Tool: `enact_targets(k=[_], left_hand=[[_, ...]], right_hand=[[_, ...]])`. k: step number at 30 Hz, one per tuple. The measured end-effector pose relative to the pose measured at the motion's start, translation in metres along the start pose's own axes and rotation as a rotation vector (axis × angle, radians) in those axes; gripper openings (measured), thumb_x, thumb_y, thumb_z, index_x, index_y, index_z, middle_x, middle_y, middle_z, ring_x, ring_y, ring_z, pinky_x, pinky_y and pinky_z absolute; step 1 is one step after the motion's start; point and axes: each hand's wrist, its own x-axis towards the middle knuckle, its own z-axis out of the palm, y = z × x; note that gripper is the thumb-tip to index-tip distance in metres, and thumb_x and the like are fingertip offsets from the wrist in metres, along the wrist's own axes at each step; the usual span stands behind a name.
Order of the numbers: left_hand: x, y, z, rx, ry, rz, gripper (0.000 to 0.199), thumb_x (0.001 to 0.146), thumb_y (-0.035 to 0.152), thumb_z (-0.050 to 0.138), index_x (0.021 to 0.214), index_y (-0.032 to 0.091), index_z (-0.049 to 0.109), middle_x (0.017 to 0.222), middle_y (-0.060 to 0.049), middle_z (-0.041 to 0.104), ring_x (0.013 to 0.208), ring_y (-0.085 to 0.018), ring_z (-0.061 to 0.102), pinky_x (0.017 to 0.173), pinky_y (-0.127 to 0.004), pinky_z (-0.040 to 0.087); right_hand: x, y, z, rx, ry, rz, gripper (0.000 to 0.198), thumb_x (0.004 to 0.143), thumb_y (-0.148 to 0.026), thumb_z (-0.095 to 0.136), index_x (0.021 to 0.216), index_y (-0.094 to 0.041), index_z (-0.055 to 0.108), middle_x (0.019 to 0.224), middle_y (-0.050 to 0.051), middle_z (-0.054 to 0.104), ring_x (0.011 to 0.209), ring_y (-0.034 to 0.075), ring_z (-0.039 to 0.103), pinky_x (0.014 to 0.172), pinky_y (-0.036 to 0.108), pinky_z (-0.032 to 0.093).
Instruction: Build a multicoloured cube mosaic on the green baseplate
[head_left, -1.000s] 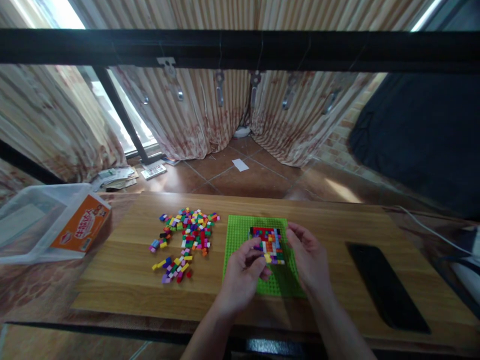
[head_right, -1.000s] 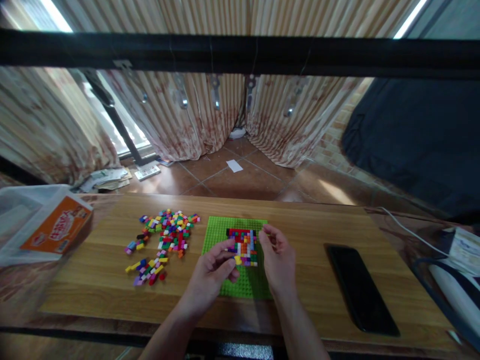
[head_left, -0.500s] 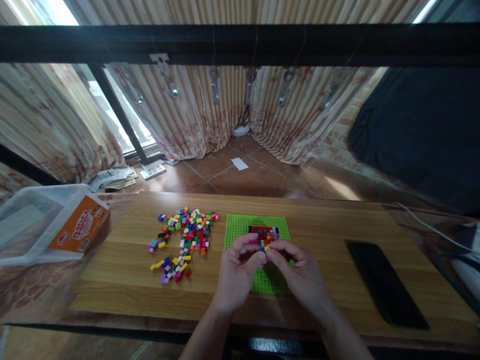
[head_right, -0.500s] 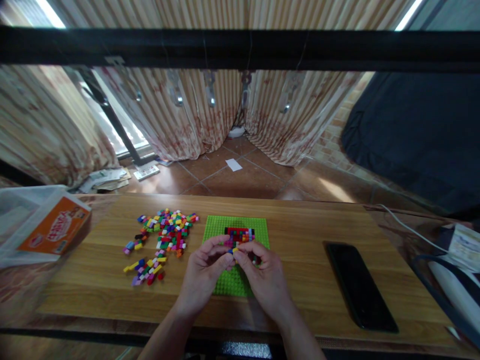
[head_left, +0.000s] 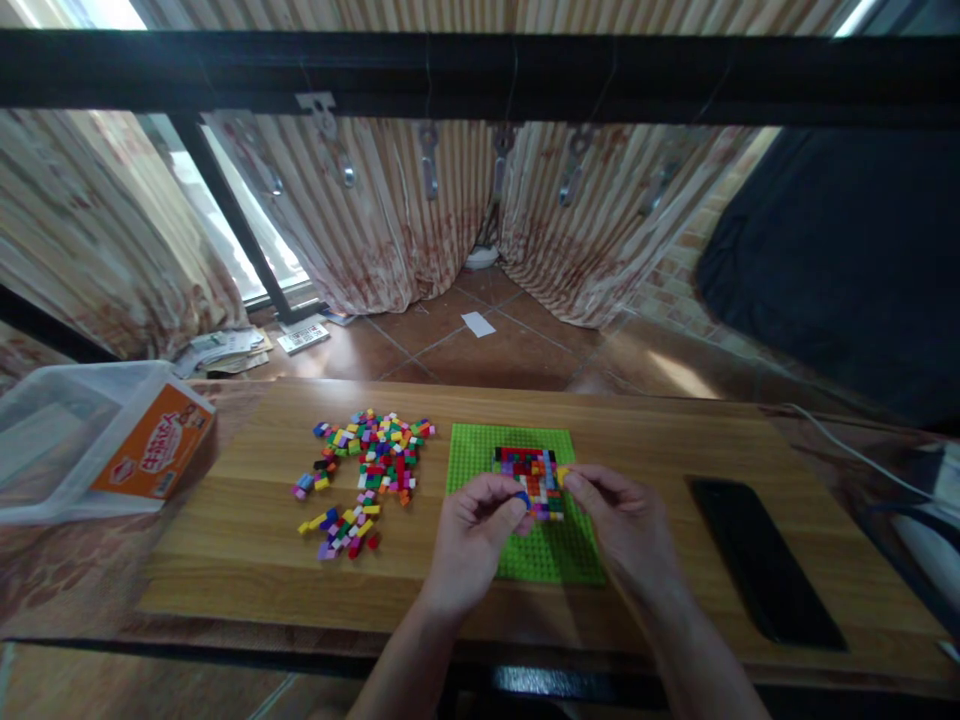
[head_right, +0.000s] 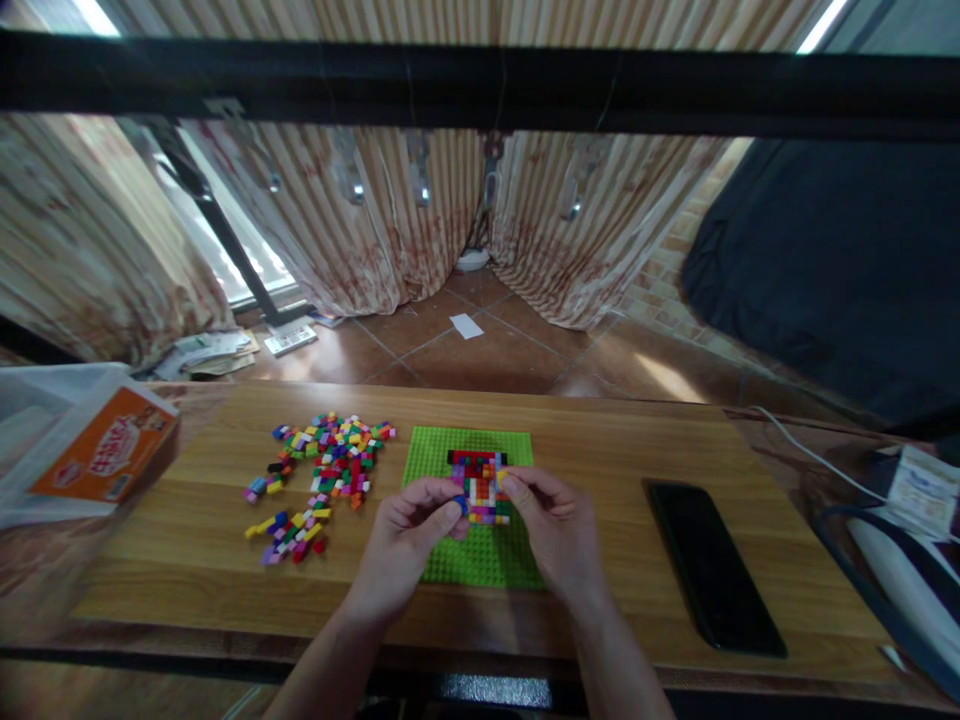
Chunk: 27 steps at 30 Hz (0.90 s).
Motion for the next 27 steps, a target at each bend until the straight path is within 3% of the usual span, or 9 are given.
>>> enact_targets(k=[3, 9, 13, 19, 27], left_hand=[[0.002, -0.001, -0.003, 0.015, 0.040, -0.012, 0.028, 0.070, 0.036, 0.079, 0.083, 0.013, 0.069, 0.070, -0.001, 0.067, 0.058, -0.010, 0.057, 0.058, -0.022, 0.048], [0.003, -0.001, -0.004, 0.049, 0.052, -0.053, 0.026, 0.071, 0.034, 0.074, 0.087, 0.015, 0.069, 0.071, 0.000, 0.064, 0.055, -0.007, 0.050, 0.052, -0.019, 0.041], [0.002, -0.008, -0.004, 0.096, -0.001, -0.118, 0.030, 0.075, 0.031, 0.067, 0.100, 0.015, 0.067, 0.069, 0.002, 0.059, 0.051, -0.006, 0.043, 0.048, -0.018, 0.034], [-0.003, -0.013, -0.004, 0.252, -0.135, -0.129, 0.046, 0.078, 0.022, 0.059, 0.124, 0.018, 0.062, 0.069, 0.003, 0.056, 0.054, -0.008, 0.042, 0.052, -0.020, 0.032], [-0.005, -0.016, 0.003, 0.263, -0.251, -0.203, 0.073, 0.075, 0.016, 0.059, 0.146, 0.017, 0.042, 0.068, 0.004, 0.057, 0.056, -0.009, 0.045, 0.053, -0.021, 0.030]], right_hand=[[0.005, 0.005, -0.008, -0.159, 0.053, -0.093, 0.025, 0.077, -0.045, 0.070, 0.081, -0.022, 0.078, 0.082, 0.005, 0.075, 0.078, 0.021, 0.067, 0.075, 0.035, 0.053], [0.004, 0.011, -0.008, -0.484, -0.127, -0.300, 0.023, 0.089, -0.041, 0.058, 0.087, -0.025, 0.075, 0.090, 0.006, 0.073, 0.085, 0.022, 0.067, 0.079, 0.036, 0.052], [0.006, 0.012, -0.002, -0.601, -0.145, -0.352, 0.020, 0.089, -0.037, 0.058, 0.083, -0.025, 0.074, 0.089, 0.005, 0.070, 0.087, 0.022, 0.065, 0.081, 0.037, 0.051], [0.008, 0.008, 0.005, -0.640, -0.109, -0.360, 0.019, 0.087, -0.032, 0.058, 0.080, -0.022, 0.072, 0.089, 0.006, 0.067, 0.086, 0.021, 0.065, 0.080, 0.036, 0.050], [0.005, 0.011, 0.006, -0.476, 0.019, -0.179, 0.021, 0.082, -0.038, 0.062, 0.089, -0.021, 0.072, 0.088, 0.006, 0.069, 0.073, 0.019, 0.062, 0.068, 0.034, 0.050]])
